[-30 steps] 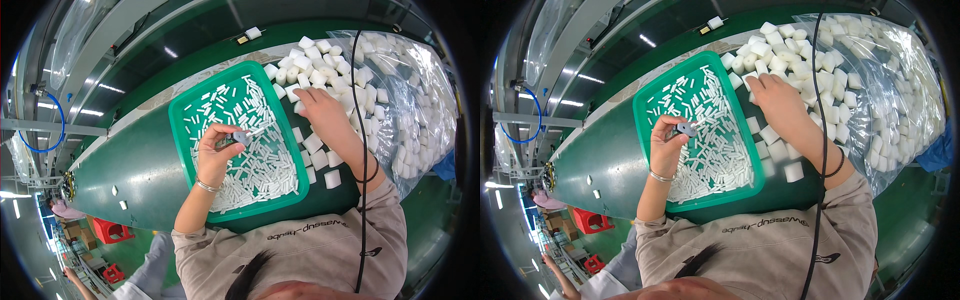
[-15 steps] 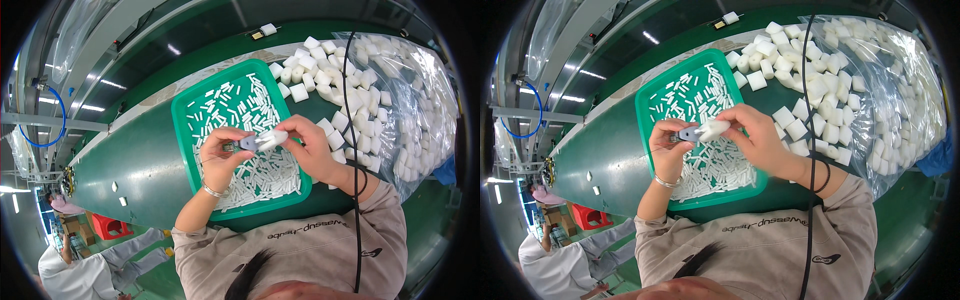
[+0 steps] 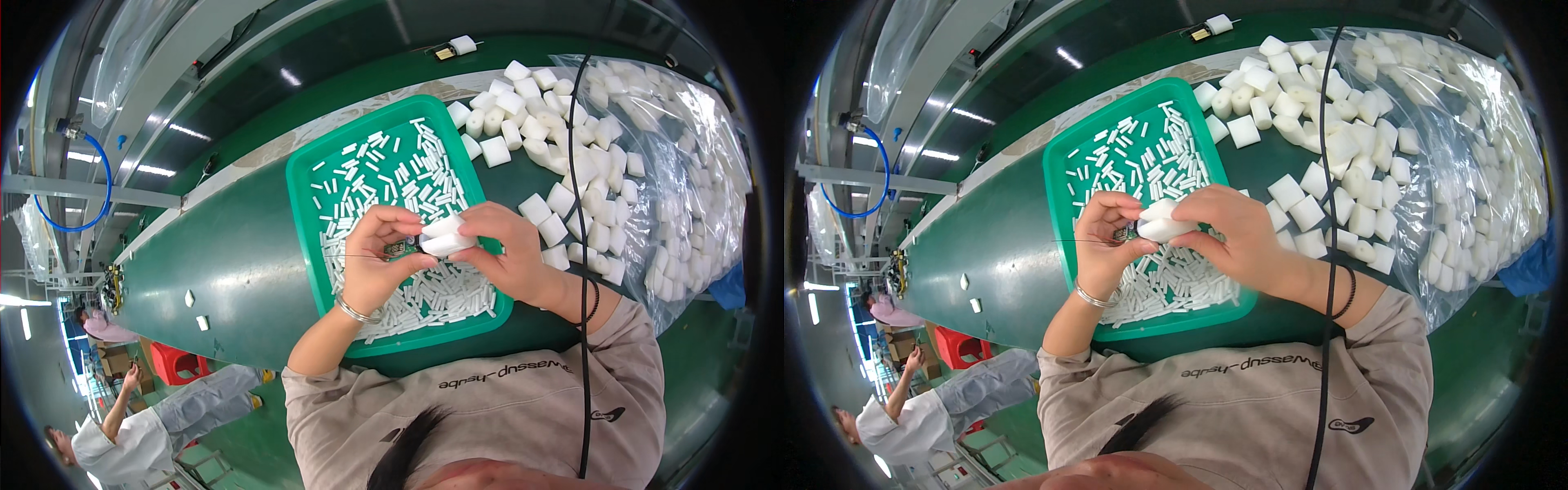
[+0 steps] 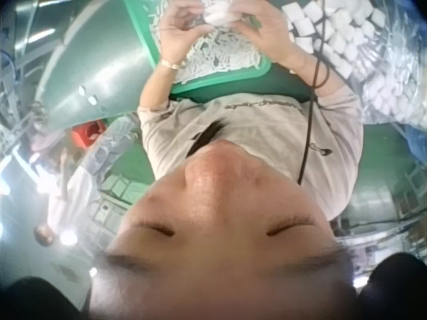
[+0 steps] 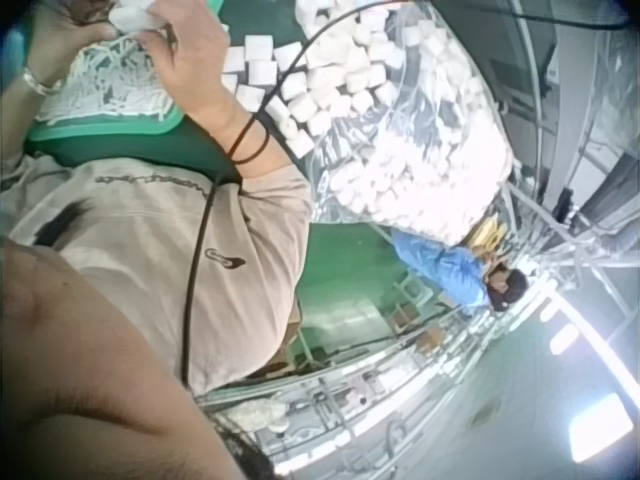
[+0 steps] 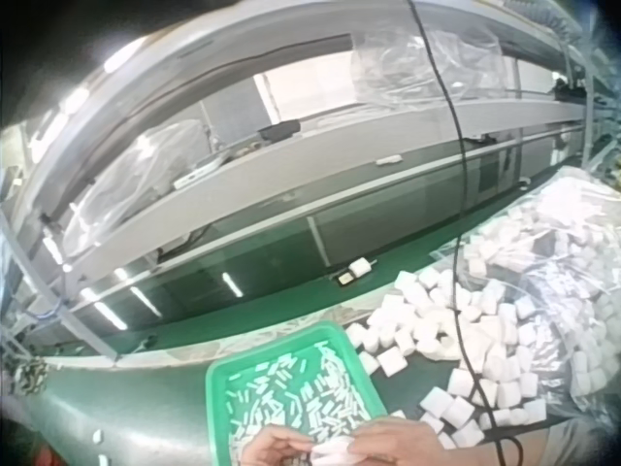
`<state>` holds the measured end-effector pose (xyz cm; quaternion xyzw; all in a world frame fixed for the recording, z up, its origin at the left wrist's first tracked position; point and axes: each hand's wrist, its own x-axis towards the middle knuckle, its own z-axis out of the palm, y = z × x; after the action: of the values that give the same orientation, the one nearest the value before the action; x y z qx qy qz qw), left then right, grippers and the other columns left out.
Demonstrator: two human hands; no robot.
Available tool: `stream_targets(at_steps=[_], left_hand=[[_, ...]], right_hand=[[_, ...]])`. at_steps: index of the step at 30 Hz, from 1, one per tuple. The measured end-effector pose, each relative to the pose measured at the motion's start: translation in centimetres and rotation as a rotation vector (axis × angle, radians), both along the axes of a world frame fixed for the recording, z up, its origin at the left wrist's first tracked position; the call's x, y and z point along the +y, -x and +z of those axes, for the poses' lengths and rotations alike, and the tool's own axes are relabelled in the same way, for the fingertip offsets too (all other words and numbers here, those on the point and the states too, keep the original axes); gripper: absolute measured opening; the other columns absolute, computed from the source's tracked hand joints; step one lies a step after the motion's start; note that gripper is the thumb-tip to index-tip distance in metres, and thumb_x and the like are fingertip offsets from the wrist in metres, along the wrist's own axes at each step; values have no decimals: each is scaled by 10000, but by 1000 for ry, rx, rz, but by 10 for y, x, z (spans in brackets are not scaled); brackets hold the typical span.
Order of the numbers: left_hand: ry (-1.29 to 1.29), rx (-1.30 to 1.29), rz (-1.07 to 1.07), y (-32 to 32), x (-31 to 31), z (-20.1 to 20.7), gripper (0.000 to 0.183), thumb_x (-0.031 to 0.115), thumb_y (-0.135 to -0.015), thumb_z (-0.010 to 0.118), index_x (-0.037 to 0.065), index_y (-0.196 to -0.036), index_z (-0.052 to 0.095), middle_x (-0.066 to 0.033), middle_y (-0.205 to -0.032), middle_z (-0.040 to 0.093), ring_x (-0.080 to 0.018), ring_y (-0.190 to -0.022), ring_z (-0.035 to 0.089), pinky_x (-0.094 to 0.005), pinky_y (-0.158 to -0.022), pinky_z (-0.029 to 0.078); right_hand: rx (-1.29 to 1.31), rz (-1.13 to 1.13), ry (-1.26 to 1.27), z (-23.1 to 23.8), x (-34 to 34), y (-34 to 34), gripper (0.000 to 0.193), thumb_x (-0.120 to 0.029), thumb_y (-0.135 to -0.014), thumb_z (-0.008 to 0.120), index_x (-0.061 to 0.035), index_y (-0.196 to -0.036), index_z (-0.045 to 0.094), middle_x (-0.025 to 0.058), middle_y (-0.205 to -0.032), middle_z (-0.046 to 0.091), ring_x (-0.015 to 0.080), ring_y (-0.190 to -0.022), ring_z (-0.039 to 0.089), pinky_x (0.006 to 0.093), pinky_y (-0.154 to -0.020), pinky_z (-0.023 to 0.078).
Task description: The person picks up a circuit board from a tray, slides a white foam cylinder from a large bag onto it by hand, and places the completed part on a conveyor belt.
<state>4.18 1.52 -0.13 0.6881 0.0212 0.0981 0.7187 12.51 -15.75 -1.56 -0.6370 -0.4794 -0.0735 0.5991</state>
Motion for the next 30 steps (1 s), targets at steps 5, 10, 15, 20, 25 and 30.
stream_targets(at_steps=[5, 10, 15, 20, 25, 30], left_hand=[[-108, -58, 81, 3, 0, 2, 402, -42, -589, 744, 20, -926, 533, -68, -926, 593, -130, -858, 570, -255, -772, 465], [-251, -200, 88, 2, -2, 5, 307, -48, -595, 738, -9, -853, 575, -134, -916, 618, -182, -856, 599, -275, -751, 479], [-232, -154, 66, 5, -2, 9, 277, -48, -612, 725, -13, -843, 575, -174, -968, 615, -225, -922, 598, -293, -794, 484], [-176, -124, 36, 3, -4, 8, 314, -58, -649, 691, -1, -904, 518, -158, -975, 607, -214, -937, 587, -301, -819, 469], [-135, -71, -4, 3, -5, 13, 322, -35, -670, 685, 12, -927, 498, -133, -978, 606, -204, -937, 581, -301, -819, 461], [-348, -147, 17, 4, -2, 14, 318, 35, -653, 730, 17, -910, 545, -118, -955, 627, -190, -900, 603, -294, -796, 473]], right_hand=[[370, 53, -9, 3, 2, 8, 252, -25, -699, 666, -38, -927, 560, 99, -972, 593, 190, -767, 598, 252, -640, 490], [772, 111, -131, 2, 3, 12, 251, 18, -721, 639, -7, -953, 545, 119, -1023, 580, 163, -852, 591, 238, -651, 500], [802, 149, -2, 4, 6, 11, 260, 51, -732, 610, 38, -983, 541, 111, -993, 568, 159, -895, 566, 246, -694, 519], [823, 177, -44, -1, 7, 14, 258, 62, -742, 594, 35, -991, 533, 109, -992, 563, 160, -888, 564, 251, -695, 521], [848, 201, -67, -5, 4, 16, 252, 77, -746, 577, 33, -988, 521, 115, -996, 553, 167, -901, 557, 266, -705, 528], [894, 202, -139, -6, 8, 15, 223, 71, -751, 570, 25, -963, 522, 119, -999, 535, 169, -911, 545, 279, -709, 537]])
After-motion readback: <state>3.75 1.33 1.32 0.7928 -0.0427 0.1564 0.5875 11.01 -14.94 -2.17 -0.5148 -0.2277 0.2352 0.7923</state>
